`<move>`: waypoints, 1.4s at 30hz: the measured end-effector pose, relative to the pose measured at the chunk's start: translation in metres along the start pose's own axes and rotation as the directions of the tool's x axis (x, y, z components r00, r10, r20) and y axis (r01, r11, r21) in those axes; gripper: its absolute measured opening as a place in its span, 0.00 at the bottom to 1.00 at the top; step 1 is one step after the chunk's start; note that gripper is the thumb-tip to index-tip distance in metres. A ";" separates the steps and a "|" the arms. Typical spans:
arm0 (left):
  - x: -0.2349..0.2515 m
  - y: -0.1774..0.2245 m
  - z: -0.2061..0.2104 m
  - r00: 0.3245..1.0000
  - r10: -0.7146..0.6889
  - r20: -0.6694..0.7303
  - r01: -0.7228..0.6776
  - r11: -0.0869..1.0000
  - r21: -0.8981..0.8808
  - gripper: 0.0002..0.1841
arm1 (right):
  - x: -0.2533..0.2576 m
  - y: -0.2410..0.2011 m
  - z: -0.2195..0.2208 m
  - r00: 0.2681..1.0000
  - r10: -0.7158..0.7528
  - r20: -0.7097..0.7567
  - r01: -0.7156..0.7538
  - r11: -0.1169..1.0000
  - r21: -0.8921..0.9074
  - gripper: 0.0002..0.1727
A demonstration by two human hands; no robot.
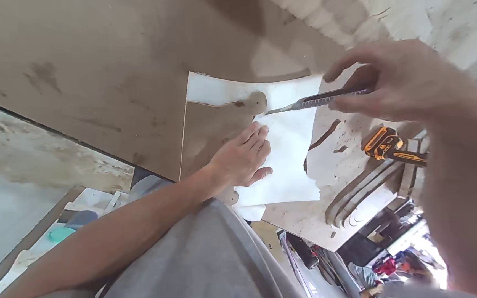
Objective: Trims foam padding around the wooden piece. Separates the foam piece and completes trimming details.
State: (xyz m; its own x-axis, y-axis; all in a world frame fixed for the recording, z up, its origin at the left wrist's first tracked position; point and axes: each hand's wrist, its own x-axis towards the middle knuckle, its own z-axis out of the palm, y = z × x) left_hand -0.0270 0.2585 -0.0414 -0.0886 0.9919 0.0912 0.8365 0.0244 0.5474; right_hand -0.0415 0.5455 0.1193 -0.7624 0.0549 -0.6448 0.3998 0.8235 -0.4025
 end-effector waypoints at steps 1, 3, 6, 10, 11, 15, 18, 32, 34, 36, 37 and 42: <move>0.000 -0.001 0.000 1.000 -0.004 -0.020 0.003 1.000 -0.016 0.41 | -0.003 0.007 0.013 0.987 -0.021 -0.156 0.049 0.984 0.173 0.23; -0.001 0.000 0.001 0.999 -0.009 -0.035 0.008 0.999 -0.031 0.41 | 0.001 0.014 0.052 0.884 0.079 -0.460 0.180 0.851 0.493 0.23; -0.001 0.001 -0.001 1.000 0.008 -0.022 -0.008 1.000 0.002 0.40 | 0.016 -0.001 0.104 0.649 0.450 -0.614 0.220 0.661 0.717 0.20; 0.001 0.001 -0.002 0.998 0.021 0.055 -0.022 1.000 0.013 0.43 | 0.023 -0.016 0.133 0.569 0.529 -0.630 0.079 0.727 0.682 0.15; 0.002 0.000 -0.003 0.998 0.024 0.065 -0.025 0.999 0.022 0.44 | 0.022 -0.019 0.131 0.588 0.504 -0.632 0.064 0.750 0.658 0.14; 0.004 0.000 -0.016 0.991 0.035 0.129 -0.039 0.999 0.028 0.45 | 0.029 -0.027 0.125 0.641 0.363 -0.676 0.021 0.873 0.488 0.18; 0.003 0.000 -0.003 0.999 0.033 0.009 -0.033 0.999 0.025 0.44 | 0.036 -0.026 0.119 0.679 0.268 -0.684 0.060 0.907 0.416 0.19; 0.002 0.002 0.002 1.000 0.021 0.010 -0.021 0.998 -0.065 0.42 | 0.054 -0.021 0.111 0.711 0.136 -0.689 0.075 0.961 0.267 0.20; 0.005 -0.005 0.001 1.000 0.026 -0.002 -0.026 0.998 -0.049 0.42 | 0.060 -0.021 0.105 0.681 0.124 -0.722 0.101 0.960 0.260 0.20; 0.002 -0.001 0.003 1.000 0.024 0.002 -0.024 0.998 -0.066 0.41 | 0.057 -0.020 0.111 0.680 0.118 -0.724 0.105 0.961 0.255 0.20; 0.001 0.002 0.003 1.000 0.028 0.003 -0.028 0.997 -0.070 0.42 | 0.055 -0.019 0.112 0.680 0.118 -0.724 0.100 0.963 0.251 0.20; 0.000 0.003 0.002 0.999 0.039 0.021 -0.037 0.996 -0.077 0.42 | 0.055 -0.025 0.110 0.734 0.053 -0.677 0.114 0.973 0.200 0.21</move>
State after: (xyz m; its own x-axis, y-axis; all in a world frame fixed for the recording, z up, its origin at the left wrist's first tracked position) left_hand -0.0238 0.2591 -0.0417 -0.0446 0.9944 0.0954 0.7951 -0.0225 0.6061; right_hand -0.0374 0.4659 0.0230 -0.8829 0.4663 -0.0551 0.4040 0.6947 -0.5951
